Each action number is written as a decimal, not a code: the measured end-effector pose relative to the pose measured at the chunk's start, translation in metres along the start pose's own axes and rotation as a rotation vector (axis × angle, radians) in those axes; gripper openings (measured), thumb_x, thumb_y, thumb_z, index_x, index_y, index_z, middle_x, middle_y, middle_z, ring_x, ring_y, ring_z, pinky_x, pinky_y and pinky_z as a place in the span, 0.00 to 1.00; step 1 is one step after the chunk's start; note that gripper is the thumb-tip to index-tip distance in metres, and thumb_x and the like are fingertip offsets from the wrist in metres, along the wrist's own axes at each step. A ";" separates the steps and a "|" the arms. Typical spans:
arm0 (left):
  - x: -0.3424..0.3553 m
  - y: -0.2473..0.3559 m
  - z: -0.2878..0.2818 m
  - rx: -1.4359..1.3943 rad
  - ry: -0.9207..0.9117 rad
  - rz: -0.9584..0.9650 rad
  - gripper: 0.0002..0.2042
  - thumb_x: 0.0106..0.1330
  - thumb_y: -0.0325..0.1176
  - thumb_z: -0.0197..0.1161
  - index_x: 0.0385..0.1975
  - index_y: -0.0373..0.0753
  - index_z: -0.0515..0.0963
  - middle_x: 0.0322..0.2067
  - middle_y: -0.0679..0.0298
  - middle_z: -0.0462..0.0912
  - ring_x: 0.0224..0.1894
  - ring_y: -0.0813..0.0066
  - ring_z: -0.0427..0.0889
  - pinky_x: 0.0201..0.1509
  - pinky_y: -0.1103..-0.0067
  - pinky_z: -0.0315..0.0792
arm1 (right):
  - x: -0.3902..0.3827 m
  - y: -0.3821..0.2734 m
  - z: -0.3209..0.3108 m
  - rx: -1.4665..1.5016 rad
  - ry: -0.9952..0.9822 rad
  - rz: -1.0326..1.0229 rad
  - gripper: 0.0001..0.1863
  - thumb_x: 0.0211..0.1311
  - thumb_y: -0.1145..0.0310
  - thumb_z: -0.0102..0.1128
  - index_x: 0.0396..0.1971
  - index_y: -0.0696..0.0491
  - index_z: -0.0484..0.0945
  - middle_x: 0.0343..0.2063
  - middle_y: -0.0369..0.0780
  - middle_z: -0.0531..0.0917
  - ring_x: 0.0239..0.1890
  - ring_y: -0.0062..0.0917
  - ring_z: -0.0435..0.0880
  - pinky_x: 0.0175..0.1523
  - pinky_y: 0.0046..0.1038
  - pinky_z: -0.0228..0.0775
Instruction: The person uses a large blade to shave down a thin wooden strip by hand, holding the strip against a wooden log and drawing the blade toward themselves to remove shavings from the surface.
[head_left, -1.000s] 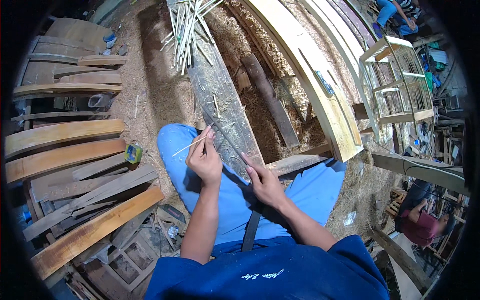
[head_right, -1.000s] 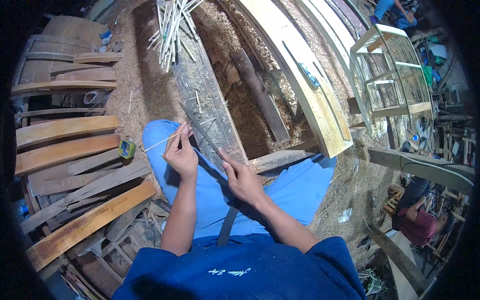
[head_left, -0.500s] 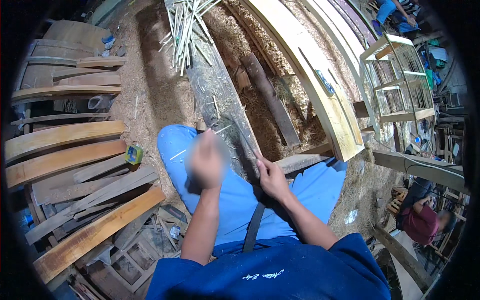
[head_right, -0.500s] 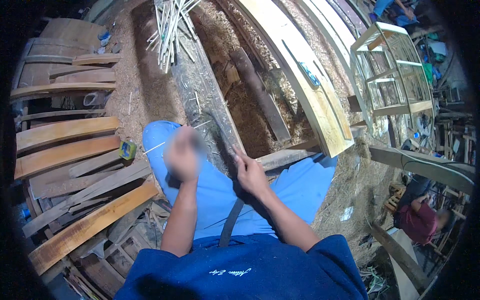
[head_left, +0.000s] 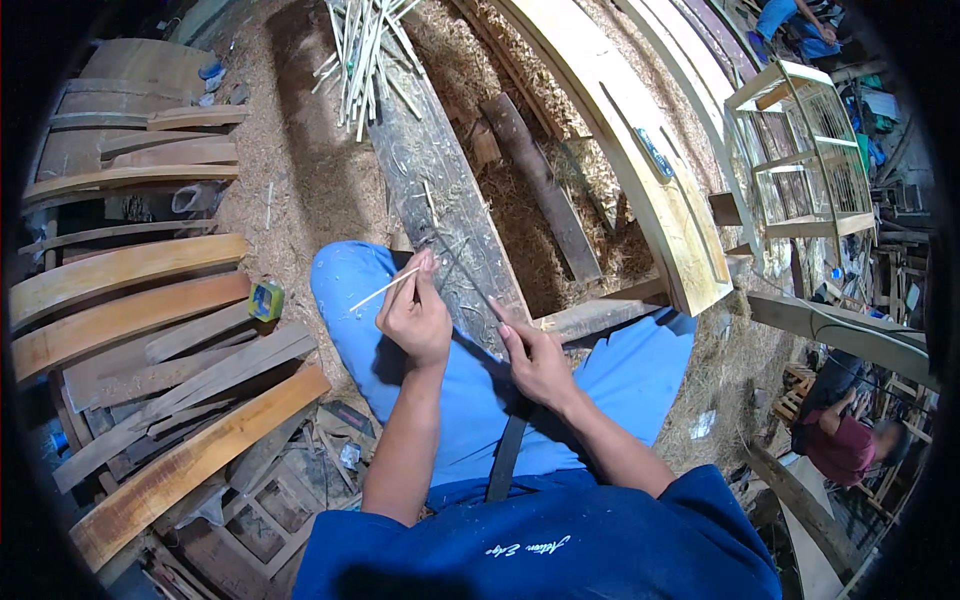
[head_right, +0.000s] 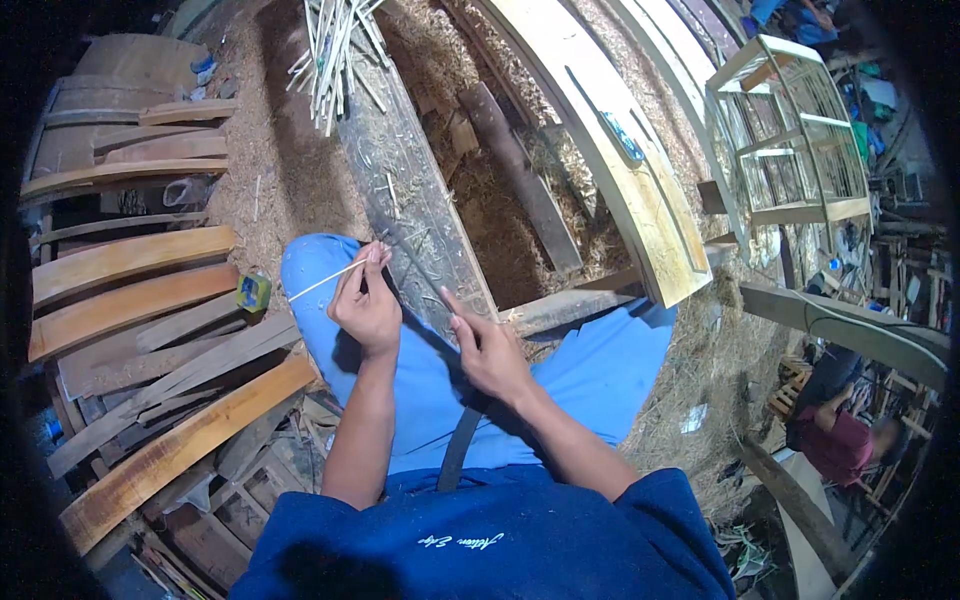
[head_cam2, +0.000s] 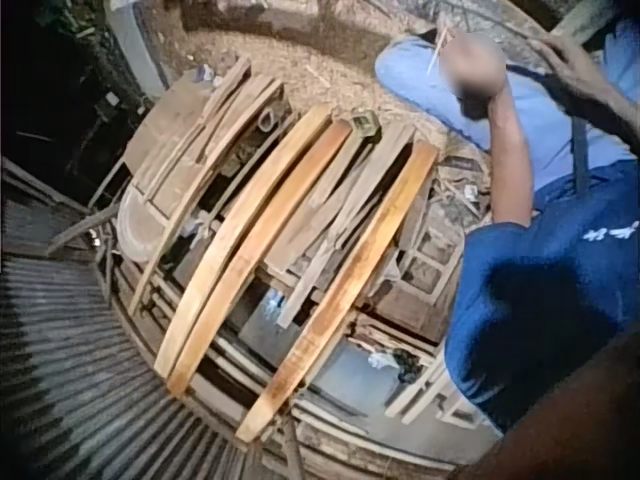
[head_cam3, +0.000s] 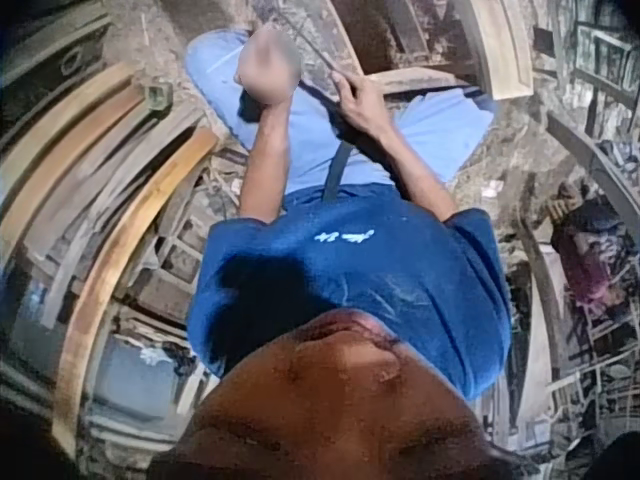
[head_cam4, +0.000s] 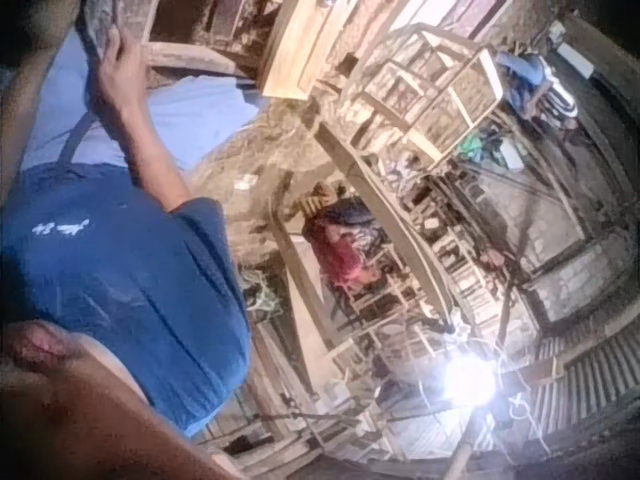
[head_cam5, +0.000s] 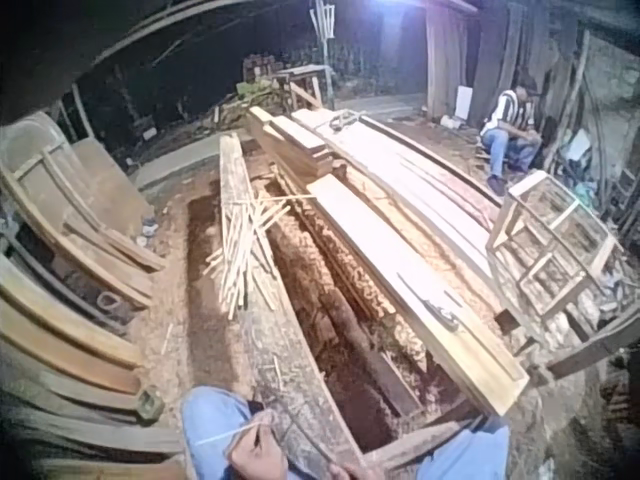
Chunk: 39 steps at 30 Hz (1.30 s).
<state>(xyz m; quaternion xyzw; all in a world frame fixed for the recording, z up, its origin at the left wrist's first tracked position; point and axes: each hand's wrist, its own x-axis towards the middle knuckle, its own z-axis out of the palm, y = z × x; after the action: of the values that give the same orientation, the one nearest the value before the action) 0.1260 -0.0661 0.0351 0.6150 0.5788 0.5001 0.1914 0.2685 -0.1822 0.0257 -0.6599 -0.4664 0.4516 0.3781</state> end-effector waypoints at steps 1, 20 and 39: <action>-0.004 -0.001 -0.001 0.001 -0.003 -0.005 0.07 0.74 0.19 0.64 0.44 0.22 0.87 0.39 0.50 0.91 0.39 0.67 0.91 0.45 0.74 0.88 | 0.001 0.005 -0.002 -0.003 -0.031 0.103 0.23 0.82 0.61 0.52 0.72 0.42 0.75 0.19 0.45 0.76 0.23 0.21 0.73 0.34 0.33 0.71; -0.007 -0.011 0.006 -0.014 0.025 0.043 0.07 0.75 0.21 0.64 0.43 0.23 0.87 0.38 0.53 0.90 0.39 0.70 0.90 0.47 0.74 0.88 | 0.003 0.016 -0.003 -0.061 -0.027 0.137 0.23 0.80 0.60 0.51 0.70 0.44 0.76 0.38 0.62 0.84 0.41 0.58 0.86 0.47 0.47 0.78; -0.004 -0.004 0.005 -0.044 0.025 -0.004 0.07 0.73 0.19 0.65 0.44 0.25 0.88 0.39 0.52 0.92 0.40 0.69 0.91 0.45 0.75 0.85 | -0.007 0.001 -0.007 0.013 -0.064 0.079 0.22 0.82 0.62 0.52 0.71 0.48 0.75 0.28 0.49 0.82 0.29 0.27 0.79 0.41 0.34 0.74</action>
<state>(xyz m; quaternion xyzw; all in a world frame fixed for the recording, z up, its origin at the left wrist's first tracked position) 0.1289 -0.0665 0.0279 0.6032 0.5714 0.5197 0.1987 0.2740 -0.1895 0.0287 -0.6607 -0.4487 0.4900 0.3491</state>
